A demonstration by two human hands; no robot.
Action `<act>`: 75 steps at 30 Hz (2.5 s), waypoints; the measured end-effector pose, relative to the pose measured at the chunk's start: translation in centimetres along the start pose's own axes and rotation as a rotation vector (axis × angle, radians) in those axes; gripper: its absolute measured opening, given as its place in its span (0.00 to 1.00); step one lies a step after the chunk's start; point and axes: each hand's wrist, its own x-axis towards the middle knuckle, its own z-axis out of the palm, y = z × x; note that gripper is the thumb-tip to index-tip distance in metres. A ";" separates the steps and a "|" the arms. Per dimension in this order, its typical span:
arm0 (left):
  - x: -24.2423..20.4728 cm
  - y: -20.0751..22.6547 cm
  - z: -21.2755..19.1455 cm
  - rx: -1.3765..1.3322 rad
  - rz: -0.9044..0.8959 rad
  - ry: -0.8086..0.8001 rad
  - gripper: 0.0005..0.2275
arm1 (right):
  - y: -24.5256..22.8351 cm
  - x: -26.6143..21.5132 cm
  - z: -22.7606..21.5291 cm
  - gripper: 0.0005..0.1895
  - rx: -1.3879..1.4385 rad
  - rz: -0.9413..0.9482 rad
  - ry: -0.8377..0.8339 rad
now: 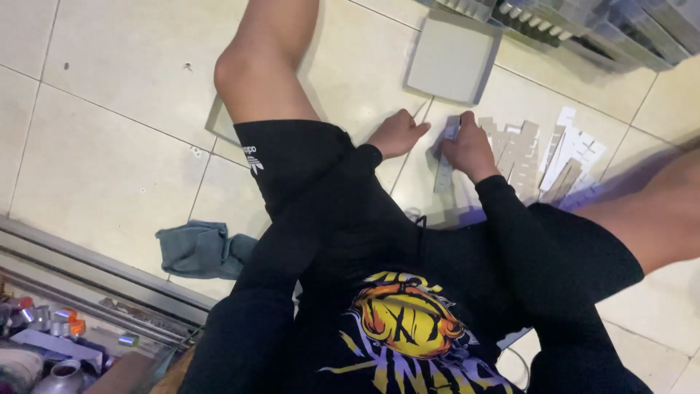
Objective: Assembling cardboard grid dividers by slotting notched strips together on the floor.
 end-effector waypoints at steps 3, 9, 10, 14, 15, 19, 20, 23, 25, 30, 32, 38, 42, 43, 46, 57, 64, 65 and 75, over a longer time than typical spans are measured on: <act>0.9 -0.8 0.1 0.091 0.059 -0.029 0.21 | -0.7 0.5 0.4 0.24 -0.044 0.004 -0.084; 0.2 1.1 -0.3 0.222 0.108 0.067 0.16 | -1.9 1.9 0.2 0.22 -0.139 -0.014 -0.152; 0.4 0.8 -0.4 0.248 0.122 0.100 0.16 | -2.0 2.3 0.5 0.21 -0.167 -0.029 -0.148; 2.5 -2.1 1.0 0.273 0.098 0.161 0.13 | -3.4 2.2 0.3 0.20 -0.142 -0.056 -0.172; 2.1 -1.4 0.6 0.243 0.096 0.169 0.14 | -2.8 2.5 0.7 0.20 -0.162 -0.061 -0.169; 0.6 0.3 0.9 0.340 0.174 0.221 0.16 | -3.5 1.6 0.5 0.19 -0.204 -0.058 -0.161; 0.8 0.2 1.4 0.344 0.181 0.207 0.16 | -2.8 1.6 0.5 0.19 -0.197 -0.045 -0.157; 0.8 0.7 2.4 0.426 0.247 0.207 0.21 | -1.1 1.4 -0.3 0.22 -0.130 -0.021 -0.130; 0.4 1.5 2.1 0.486 0.246 0.248 0.22 | -0.4 1.4 -1.9 0.25 -0.043 -0.028 -0.160; 1.2 0.8 2.6 0.532 0.217 0.293 0.18 | 5.9 2.4 -7.6 0.12 0.266 0.009 0.182; 1.6 1.4 2.0 0.540 0.215 0.347 0.15 | 8.2 3.7 -10.1 0.06 0.444 -0.002 0.364; 2.1 2.9 -0.2 0.397 0.237 0.553 0.14 | 11.7 7.9 -14.3 0.10 1.200 0.316 0.625; 2.7 2.4 -0.8 0.362 0.201 0.542 0.21 | 15.0 11.2 -14.9 0.09 1.466 0.463 0.772; 2.7 2.5 -0.9 0.366 0.171 0.491 0.24 | 16.0 12.1 -15.1 0.12 1.441 0.514 0.754; 3.3 2.1 -0.8 0.393 0.166 0.447 0.19 | 17.3 12.7 -15.8 0.18 1.319 0.520 0.665; 4.6 1.0 -0.3 0.382 0.175 0.384 0.05 | 15.9 12.9 -16.6 0.26 1.235 0.420 0.712; 5.1 0.2 0.1 0.397 0.185 0.418 0.05 | 12.6 10.2 -16.7 0.16 1.285 0.340 0.745; 5.1 0.3 0.0 0.398 0.184 0.420 0.05 | 12.8 10.4 -16.7 0.16 1.286 0.339 0.744; 5.1 0.3 0.0 0.407 0.162 0.423 0.04 | 13.8 10.5 -16.4 0.22 1.434 0.201 0.707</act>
